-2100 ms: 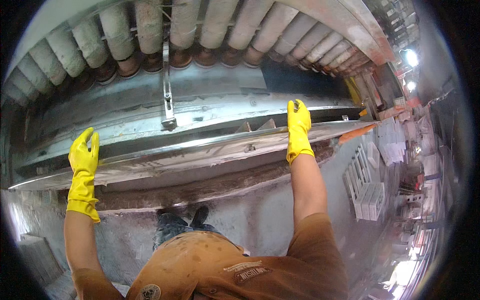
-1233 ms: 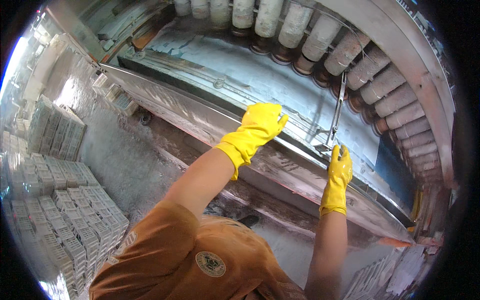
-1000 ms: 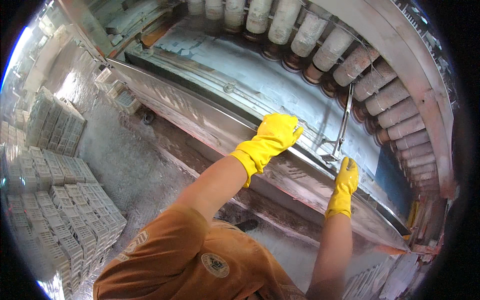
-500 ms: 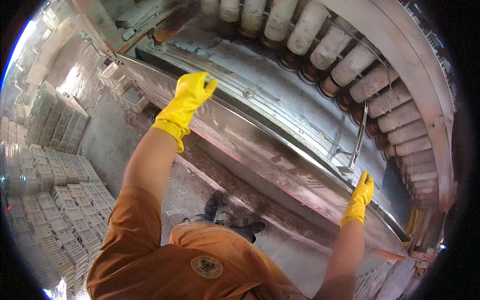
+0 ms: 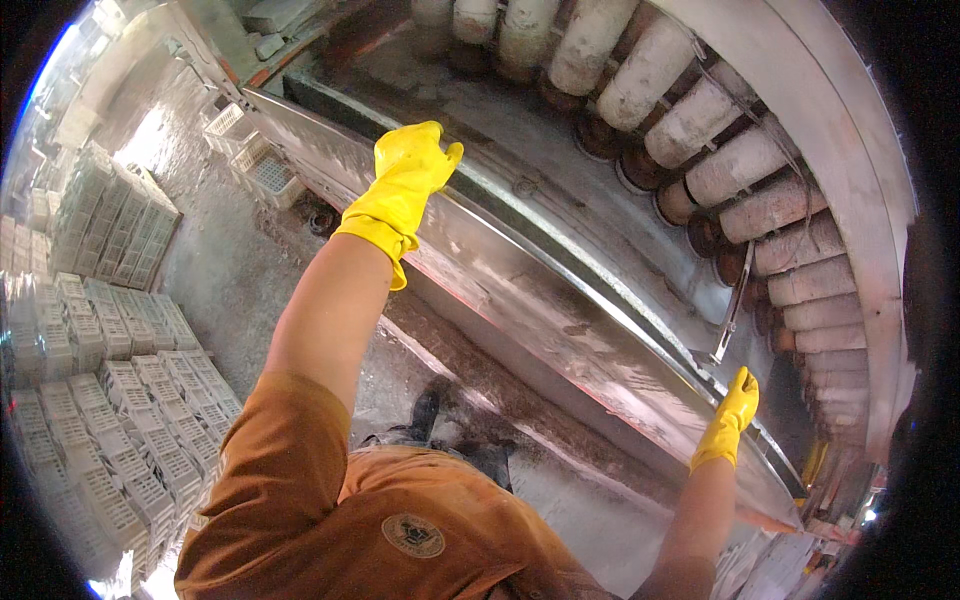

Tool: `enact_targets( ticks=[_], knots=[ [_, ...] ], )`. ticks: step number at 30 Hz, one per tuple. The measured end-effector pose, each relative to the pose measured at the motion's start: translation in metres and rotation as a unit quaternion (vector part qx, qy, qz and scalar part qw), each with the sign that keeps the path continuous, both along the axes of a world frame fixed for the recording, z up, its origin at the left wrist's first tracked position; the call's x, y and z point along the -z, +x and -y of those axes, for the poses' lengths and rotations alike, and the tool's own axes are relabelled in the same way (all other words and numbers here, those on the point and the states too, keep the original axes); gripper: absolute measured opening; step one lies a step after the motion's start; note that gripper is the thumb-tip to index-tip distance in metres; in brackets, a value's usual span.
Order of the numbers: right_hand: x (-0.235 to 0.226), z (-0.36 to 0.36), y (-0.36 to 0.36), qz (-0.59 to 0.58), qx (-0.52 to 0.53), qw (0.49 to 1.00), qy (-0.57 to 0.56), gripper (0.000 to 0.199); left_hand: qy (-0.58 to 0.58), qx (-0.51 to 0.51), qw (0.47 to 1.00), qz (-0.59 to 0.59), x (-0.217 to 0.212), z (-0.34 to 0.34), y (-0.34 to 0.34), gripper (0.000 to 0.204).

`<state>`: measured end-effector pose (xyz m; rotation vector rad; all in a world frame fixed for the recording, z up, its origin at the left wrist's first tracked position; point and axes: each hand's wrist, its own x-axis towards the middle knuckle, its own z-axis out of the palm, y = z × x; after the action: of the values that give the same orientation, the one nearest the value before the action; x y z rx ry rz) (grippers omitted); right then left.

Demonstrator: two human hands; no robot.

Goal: The person lifts and positions a large metal sheet onto a curved industrial machine, adjusting its alignment with both hands. The person then picks up a white plastic basket and places it on a nearby surface.

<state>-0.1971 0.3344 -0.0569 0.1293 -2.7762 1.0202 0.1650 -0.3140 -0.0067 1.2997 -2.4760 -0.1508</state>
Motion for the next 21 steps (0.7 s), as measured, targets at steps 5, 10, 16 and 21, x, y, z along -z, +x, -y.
enact_targets(
  ticks=[5,10,16,21],
  knots=[
    [-0.009,0.005,0.003,0.015,0.007,0.996,0.09,0.046,0.015,0.004,1.0,0.006,-0.008,0.0,0.002,0.052],
    [-0.015,0.014,0.013,0.009,-0.015,0.991,0.13,0.048,0.04,-0.008,0.999,0.022,-0.01,-0.003,0.003,0.052],
    [-0.005,0.007,0.018,-0.015,-0.034,0.995,0.088,0.045,0.04,0.007,0.999,0.036,-0.019,-0.003,0.0,0.055],
    [-0.015,0.029,0.029,-0.01,-0.075,0.996,0.047,0.041,0.029,0.021,0.999,0.028,-0.016,-0.002,0.009,0.051]
  ],
)
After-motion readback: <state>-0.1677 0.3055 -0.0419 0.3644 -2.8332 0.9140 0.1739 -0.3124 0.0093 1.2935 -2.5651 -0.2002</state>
